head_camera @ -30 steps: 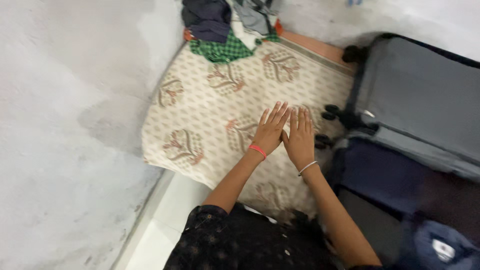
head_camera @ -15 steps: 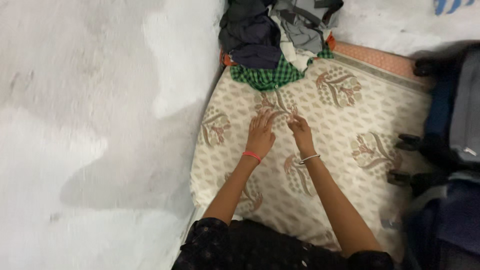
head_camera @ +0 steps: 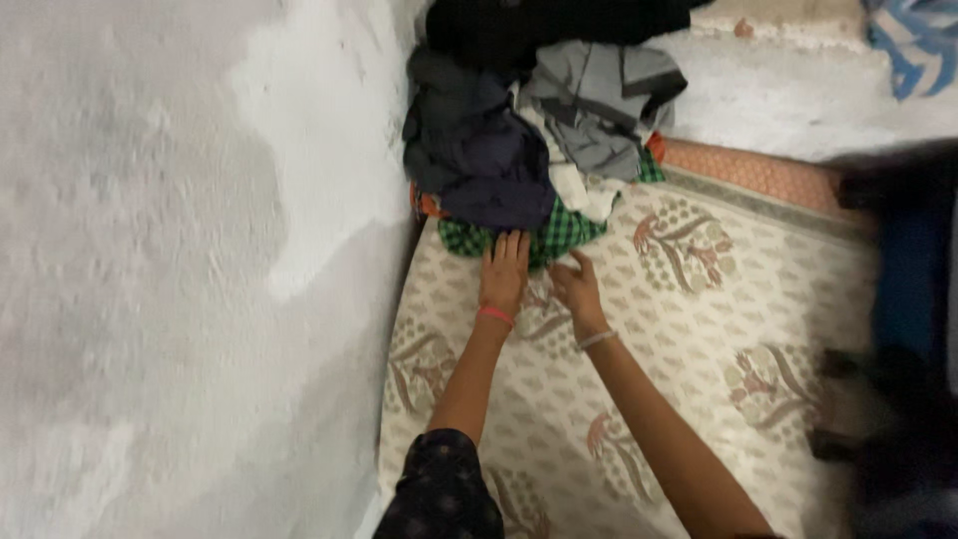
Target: The person folds items of clothing including a dark shirt and a green plaid shirt, then places them into a suitcase.
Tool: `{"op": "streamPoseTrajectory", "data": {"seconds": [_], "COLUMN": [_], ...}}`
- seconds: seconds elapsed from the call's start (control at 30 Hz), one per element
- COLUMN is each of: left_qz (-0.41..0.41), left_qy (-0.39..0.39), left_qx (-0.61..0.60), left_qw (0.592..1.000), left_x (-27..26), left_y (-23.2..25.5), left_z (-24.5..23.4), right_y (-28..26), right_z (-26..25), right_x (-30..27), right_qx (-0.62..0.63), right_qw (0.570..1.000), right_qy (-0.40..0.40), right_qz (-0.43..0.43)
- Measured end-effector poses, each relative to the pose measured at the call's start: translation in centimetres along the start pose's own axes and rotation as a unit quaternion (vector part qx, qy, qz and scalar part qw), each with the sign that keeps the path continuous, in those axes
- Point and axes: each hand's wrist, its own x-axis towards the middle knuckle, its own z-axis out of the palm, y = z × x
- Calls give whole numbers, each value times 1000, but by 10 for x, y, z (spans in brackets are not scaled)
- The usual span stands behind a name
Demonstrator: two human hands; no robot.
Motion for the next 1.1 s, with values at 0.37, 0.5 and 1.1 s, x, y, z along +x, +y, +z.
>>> {"op": "streamPoseTrajectory", "data": {"seconds": [0.37,0.5,1.1], "left_qz": [-81,-57,-175], "left_qy": [51,44,-3], "left_qx": [-262,-340,-343], "left_qw": [960,938,923], "left_x": [11,27,51], "left_y": [12,15,-49], "left_z": [-78,-120,-60], "right_y": [-93,-106,-268], "right_z": [38,29,-173], "right_x": [-8,47,-140], "right_qx": [281,337,422], "right_qw": [956,933,854], "right_qy": [-88,-124,-163], "right_qz": [5,-39,-256]}}
